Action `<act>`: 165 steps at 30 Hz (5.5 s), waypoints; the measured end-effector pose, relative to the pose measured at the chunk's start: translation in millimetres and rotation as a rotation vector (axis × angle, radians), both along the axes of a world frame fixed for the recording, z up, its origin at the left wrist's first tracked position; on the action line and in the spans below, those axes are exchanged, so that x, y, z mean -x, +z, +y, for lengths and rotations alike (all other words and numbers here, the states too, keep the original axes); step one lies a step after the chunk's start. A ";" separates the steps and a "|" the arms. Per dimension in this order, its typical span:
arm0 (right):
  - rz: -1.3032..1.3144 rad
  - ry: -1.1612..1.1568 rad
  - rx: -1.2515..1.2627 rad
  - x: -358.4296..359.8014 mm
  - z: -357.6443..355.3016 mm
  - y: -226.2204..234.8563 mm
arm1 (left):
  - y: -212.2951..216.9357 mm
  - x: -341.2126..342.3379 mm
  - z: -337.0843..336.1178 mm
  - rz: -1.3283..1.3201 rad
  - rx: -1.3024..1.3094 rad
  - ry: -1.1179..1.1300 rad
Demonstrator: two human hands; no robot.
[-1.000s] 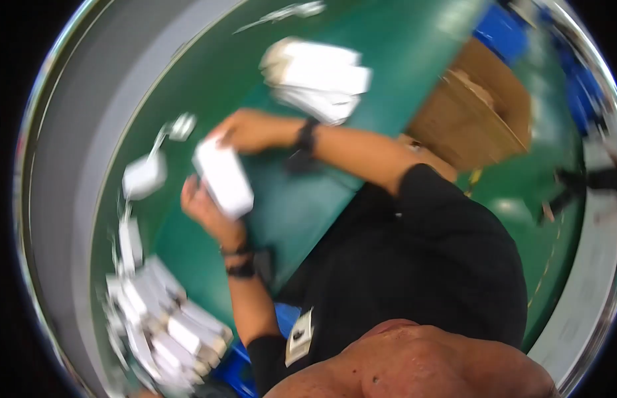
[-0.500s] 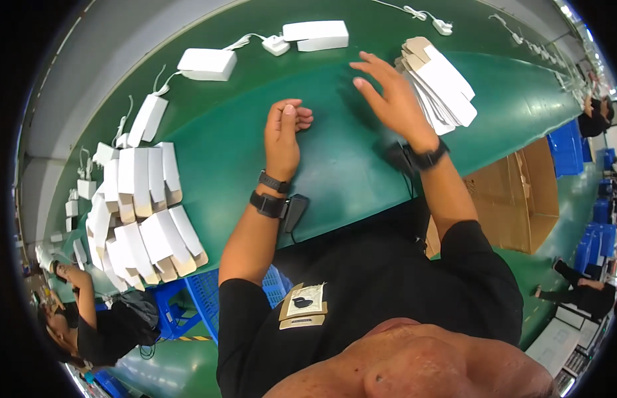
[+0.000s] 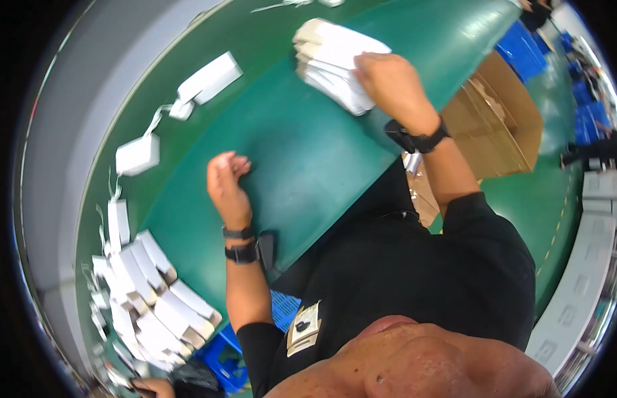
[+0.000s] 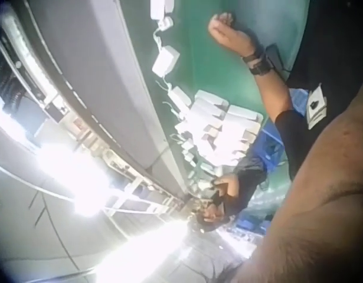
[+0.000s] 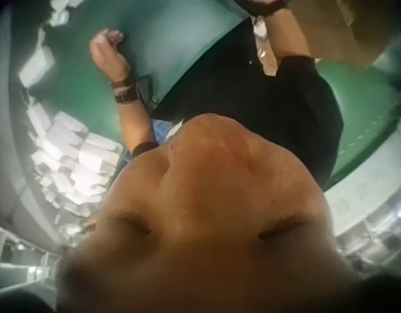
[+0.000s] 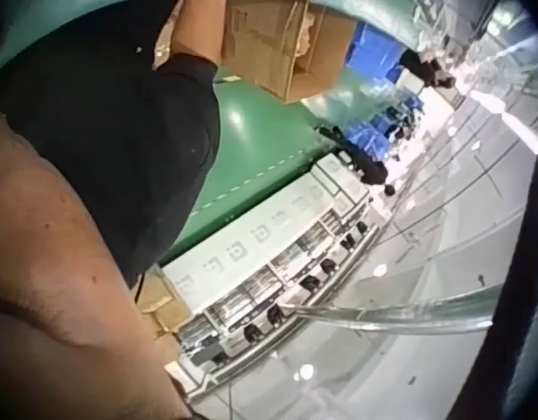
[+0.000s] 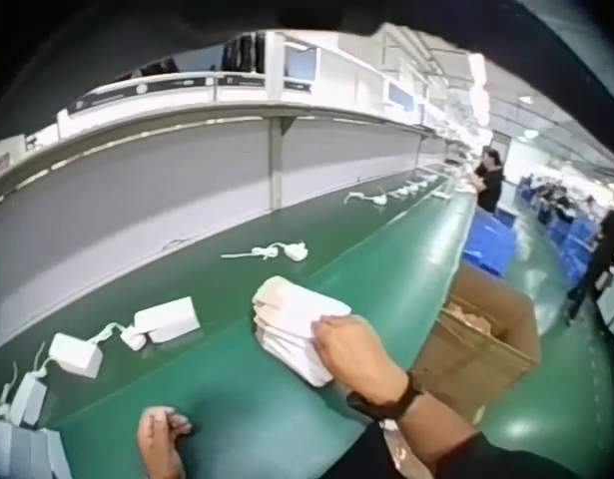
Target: The person folds a white box by hand, inserts a white power adapter, and closes the box before repeating the process. Finally, they pick up a stack of flat boxes and move them to the side.
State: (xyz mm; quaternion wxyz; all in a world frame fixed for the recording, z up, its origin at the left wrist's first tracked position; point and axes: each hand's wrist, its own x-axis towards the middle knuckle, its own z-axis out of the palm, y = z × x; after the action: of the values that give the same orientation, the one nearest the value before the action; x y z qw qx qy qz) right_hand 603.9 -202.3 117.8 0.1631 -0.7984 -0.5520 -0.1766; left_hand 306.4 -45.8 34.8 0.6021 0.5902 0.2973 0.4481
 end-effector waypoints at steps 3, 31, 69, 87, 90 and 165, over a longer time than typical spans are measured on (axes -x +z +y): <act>-0.099 -0.034 0.044 -30.0 -1.9 2.4 | -6.7 -18.9 -11.4 -0.002 -0.019 0.022; 0.995 0.878 0.290 -11.9 61.2 48.1 | 39.9 -74.3 -52.4 -0.268 0.176 -0.642; 1.290 0.979 -0.224 -0.7 89.0 -38.9 | 20.5 -103.0 -39.0 0.070 -0.071 -0.092; 1.184 0.947 -0.091 83.4 162.0 -77.2 | -35.1 0.8 46.2 0.182 -0.388 -0.218; 1.259 0.904 -0.032 119.9 169.2 -82.9 | -31.7 27.9 39.4 -0.058 -0.068 -0.346; -0.178 0.217 -0.651 22.5 -5.5 68.4 | 55.6 -3.0 -51.7 -0.078 -0.179 -0.171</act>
State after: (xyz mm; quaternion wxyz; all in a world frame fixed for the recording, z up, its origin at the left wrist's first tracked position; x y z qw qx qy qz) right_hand 581.4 -207.8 186.2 0.3781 -0.6227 -0.5604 -0.3940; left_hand 309.4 -97.5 90.3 0.5942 0.6468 0.1813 0.4424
